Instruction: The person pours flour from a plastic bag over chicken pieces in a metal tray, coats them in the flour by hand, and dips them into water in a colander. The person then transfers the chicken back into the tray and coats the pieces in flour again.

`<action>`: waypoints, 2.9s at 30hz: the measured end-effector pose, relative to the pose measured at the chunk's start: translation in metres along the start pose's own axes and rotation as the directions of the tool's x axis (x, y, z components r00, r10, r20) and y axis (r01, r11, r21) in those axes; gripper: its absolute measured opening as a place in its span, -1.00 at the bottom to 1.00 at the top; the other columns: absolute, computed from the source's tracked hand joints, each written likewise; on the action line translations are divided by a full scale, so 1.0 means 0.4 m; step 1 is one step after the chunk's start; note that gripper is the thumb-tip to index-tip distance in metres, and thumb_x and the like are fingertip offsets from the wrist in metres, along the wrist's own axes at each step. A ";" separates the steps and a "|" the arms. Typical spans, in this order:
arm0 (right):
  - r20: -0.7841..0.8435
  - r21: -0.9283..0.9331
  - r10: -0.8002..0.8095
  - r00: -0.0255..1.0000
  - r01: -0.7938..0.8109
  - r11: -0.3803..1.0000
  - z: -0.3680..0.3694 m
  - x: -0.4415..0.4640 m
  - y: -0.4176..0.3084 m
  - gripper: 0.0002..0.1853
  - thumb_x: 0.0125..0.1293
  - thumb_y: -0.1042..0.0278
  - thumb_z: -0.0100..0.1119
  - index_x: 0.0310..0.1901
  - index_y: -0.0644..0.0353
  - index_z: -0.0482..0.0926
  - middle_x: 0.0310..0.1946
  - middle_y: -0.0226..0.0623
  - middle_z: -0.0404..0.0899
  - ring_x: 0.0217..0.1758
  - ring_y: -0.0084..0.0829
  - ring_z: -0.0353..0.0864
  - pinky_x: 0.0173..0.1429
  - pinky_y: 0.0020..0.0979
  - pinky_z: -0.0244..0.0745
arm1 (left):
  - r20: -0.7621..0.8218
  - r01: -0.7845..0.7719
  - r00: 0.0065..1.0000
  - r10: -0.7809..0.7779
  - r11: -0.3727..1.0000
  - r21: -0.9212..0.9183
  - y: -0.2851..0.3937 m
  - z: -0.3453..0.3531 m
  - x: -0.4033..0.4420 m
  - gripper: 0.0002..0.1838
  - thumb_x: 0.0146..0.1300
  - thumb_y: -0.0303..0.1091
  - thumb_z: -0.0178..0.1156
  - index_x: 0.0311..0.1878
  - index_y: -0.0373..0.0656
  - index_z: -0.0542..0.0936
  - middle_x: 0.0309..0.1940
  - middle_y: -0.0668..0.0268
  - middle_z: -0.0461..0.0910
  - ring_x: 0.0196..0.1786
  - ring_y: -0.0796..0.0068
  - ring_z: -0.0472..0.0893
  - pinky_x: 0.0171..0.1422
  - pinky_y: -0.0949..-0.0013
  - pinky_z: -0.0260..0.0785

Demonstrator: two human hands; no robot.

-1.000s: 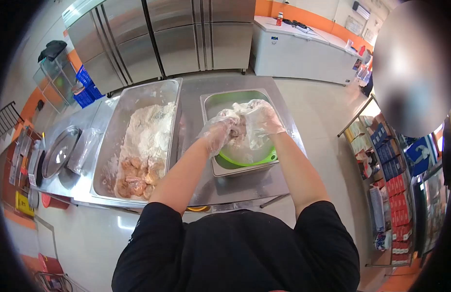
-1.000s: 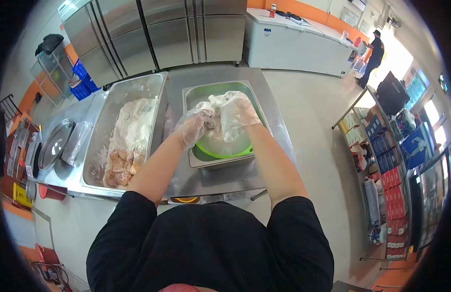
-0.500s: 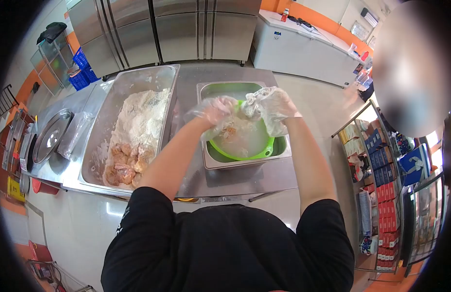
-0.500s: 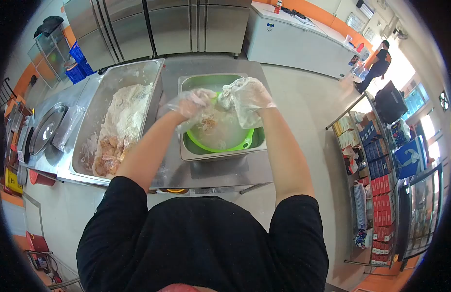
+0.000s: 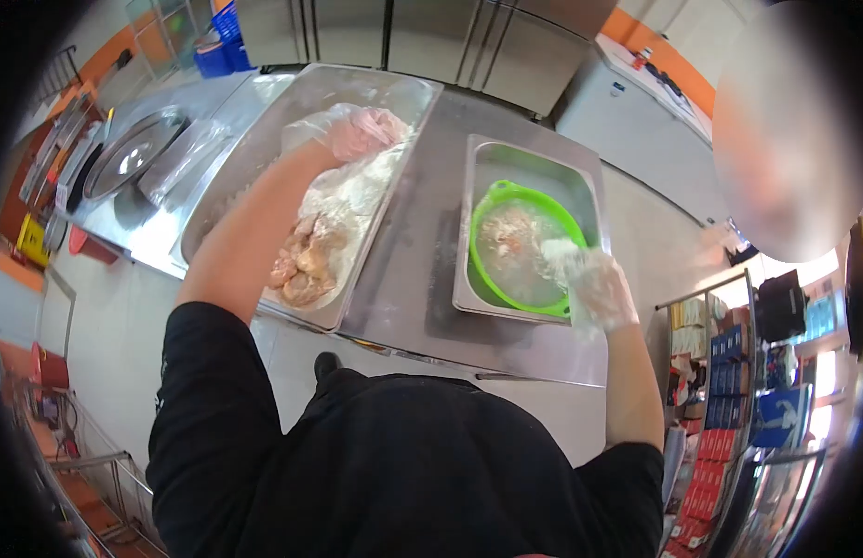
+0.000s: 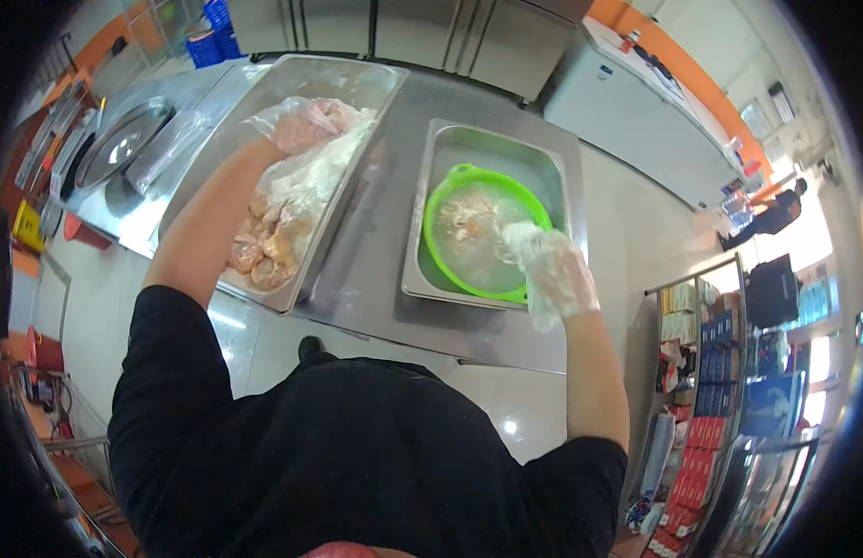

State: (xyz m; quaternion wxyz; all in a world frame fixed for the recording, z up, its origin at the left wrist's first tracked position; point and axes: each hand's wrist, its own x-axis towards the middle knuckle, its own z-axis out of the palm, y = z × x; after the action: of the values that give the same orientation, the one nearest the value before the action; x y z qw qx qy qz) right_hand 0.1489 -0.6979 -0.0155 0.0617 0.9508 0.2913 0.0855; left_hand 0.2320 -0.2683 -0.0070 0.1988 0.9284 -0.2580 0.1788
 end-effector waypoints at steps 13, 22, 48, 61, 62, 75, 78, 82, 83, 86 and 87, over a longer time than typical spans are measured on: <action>-0.323 0.324 -0.078 0.943 0.188 0.927 -0.223 0.312 -0.422 -0.79 0.19 0.34 0.02 -0.20 0.20 0.56 -0.39 -0.29 0.55 -0.42 -0.42 0.49 -0.33 -0.45 0.40 | 0.531 0.484 0.728 -0.433 0.874 0.048 -0.298 0.136 -0.095 -0.64 0.08 -0.16 0.07 -0.08 -0.11 0.46 -0.11 0.10 0.49 -0.16 0.24 0.51 -0.17 0.21 0.39; -0.245 0.849 0.140 0.959 0.142 0.509 0.024 0.488 -0.696 -0.79 0.08 0.36 -0.08 -0.23 0.15 0.45 -0.33 -0.25 0.51 -0.24 -0.37 0.50 -0.12 -0.41 0.42 | 0.774 0.186 0.620 -0.129 0.982 0.015 -0.319 0.231 -0.057 -0.64 0.05 -0.21 0.12 -0.05 -0.09 0.46 -0.16 0.15 0.51 -0.22 0.30 0.49 -0.17 0.26 0.37; -0.265 0.881 0.201 0.943 0.152 0.448 0.349 0.876 -0.593 -0.69 0.05 0.14 0.08 -0.24 0.16 0.59 -0.30 -0.13 0.57 -0.23 -0.31 0.55 -0.13 -0.39 0.40 | 0.528 0.499 0.795 -0.299 0.817 -0.290 -0.336 -0.153 -0.181 -0.68 0.15 -0.08 0.06 -0.22 -0.12 0.57 -0.41 0.24 0.54 -0.32 0.40 0.47 -0.21 0.31 0.29; -0.013 0.060 0.221 0.975 -0.220 0.974 0.002 0.816 -0.632 -0.73 0.07 0.17 0.03 -0.29 0.11 0.59 -0.34 -0.11 0.55 -0.23 -0.21 0.53 -0.08 -0.35 0.38 | 0.523 0.756 0.485 -0.701 0.036 -0.653 -0.472 0.059 -0.147 -0.30 0.08 0.31 -0.10 0.05 -0.12 0.41 -0.09 0.18 0.44 -0.10 0.29 0.41 -0.02 0.26 0.25; -0.096 0.156 0.357 0.929 -0.340 0.928 -0.011 0.802 -0.680 -0.73 0.07 0.16 0.00 -0.29 0.10 0.59 -0.33 -0.10 0.55 -0.22 -0.19 0.53 -0.08 -0.34 0.38 | 0.553 0.743 0.436 -0.710 -0.063 -0.666 -0.498 0.166 -0.144 -0.24 0.08 0.33 -0.13 0.12 -0.14 0.35 -0.01 0.11 0.39 0.00 0.23 0.38 0.07 0.24 0.22; 0.125 0.458 0.403 0.907 -0.413 0.787 0.054 0.826 -0.838 -0.64 0.14 0.18 -0.13 -0.18 0.27 0.48 -0.19 -0.03 0.49 -0.05 -0.18 0.48 -0.03 -0.29 0.38 | 0.652 0.436 0.505 -0.565 -0.486 -0.758 -0.267 -0.037 -0.130 0.04 0.02 0.50 -0.42 0.30 -0.28 -0.05 0.20 0.04 0.17 0.20 0.17 0.23 0.23 0.23 0.12; 0.118 0.554 0.395 0.911 -0.391 0.735 -0.073 0.779 -0.848 -0.72 0.10 0.26 -0.09 -0.25 0.22 0.52 -0.23 -0.07 0.52 -0.09 -0.20 0.50 -0.06 -0.30 0.39 | 0.594 0.355 0.569 -0.568 -0.482 -0.801 -0.262 -0.016 -0.139 -0.03 0.08 0.45 -0.41 0.28 -0.28 -0.01 0.16 0.05 0.24 0.16 0.22 0.30 0.19 0.25 0.19; -0.018 0.530 0.455 0.890 -0.377 0.759 -0.045 0.753 -0.807 -0.82 0.09 0.37 -0.04 -0.31 0.14 0.55 -0.26 -0.08 0.52 -0.07 -0.22 0.49 -0.02 -0.35 0.40 | 0.393 0.291 0.774 -0.497 -0.272 -0.917 -0.304 0.080 -0.124 -0.13 0.17 0.35 -0.42 0.32 -0.21 -0.07 0.28 0.20 0.09 0.27 0.31 0.13 0.29 0.23 0.03; -0.071 0.413 0.365 0.928 -0.305 0.858 -0.040 0.747 -0.773 -0.83 0.09 0.38 -0.03 -0.34 0.16 0.56 -0.27 -0.06 0.52 -0.07 -0.22 0.49 -0.01 -0.35 0.39 | 0.334 0.298 0.745 -0.577 -0.160 -0.941 -0.229 -0.034 -0.135 -0.15 0.17 0.34 -0.41 0.33 -0.17 -0.09 0.30 0.25 0.04 0.31 0.33 0.06 0.33 0.24 -0.05; -0.033 0.812 0.371 0.928 -0.192 0.551 -0.217 0.613 -0.640 -0.77 0.08 0.28 0.00 -0.49 0.27 0.55 -0.38 -0.07 0.56 -0.34 -0.29 0.56 -0.30 -0.38 0.42 | -0.078 0.068 0.844 -0.531 0.251 -0.966 -0.169 -0.164 -0.132 -0.21 0.21 0.29 -0.40 0.35 -0.07 -0.14 0.32 0.31 -0.02 0.36 0.32 -0.06 0.39 0.24 -0.31; -0.031 0.945 0.358 0.933 -0.089 0.314 -0.246 0.556 -0.593 -0.76 0.08 0.27 0.02 -0.51 0.28 0.54 -0.40 -0.10 0.57 -0.35 -0.36 0.56 -0.33 -0.38 0.42 | -0.154 0.004 0.859 -0.488 0.307 -0.952 -0.190 -0.171 -0.130 -0.23 0.22 0.27 -0.40 0.35 -0.06 -0.14 0.32 0.31 0.00 0.37 0.32 -0.09 0.40 0.23 -0.37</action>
State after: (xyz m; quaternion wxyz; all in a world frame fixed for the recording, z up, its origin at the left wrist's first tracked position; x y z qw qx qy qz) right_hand 0.1818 -0.3706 0.0693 -0.5376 0.8281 0.1569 0.0238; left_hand 0.2165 -0.1557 0.0079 0.7648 0.6137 -0.1137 0.1598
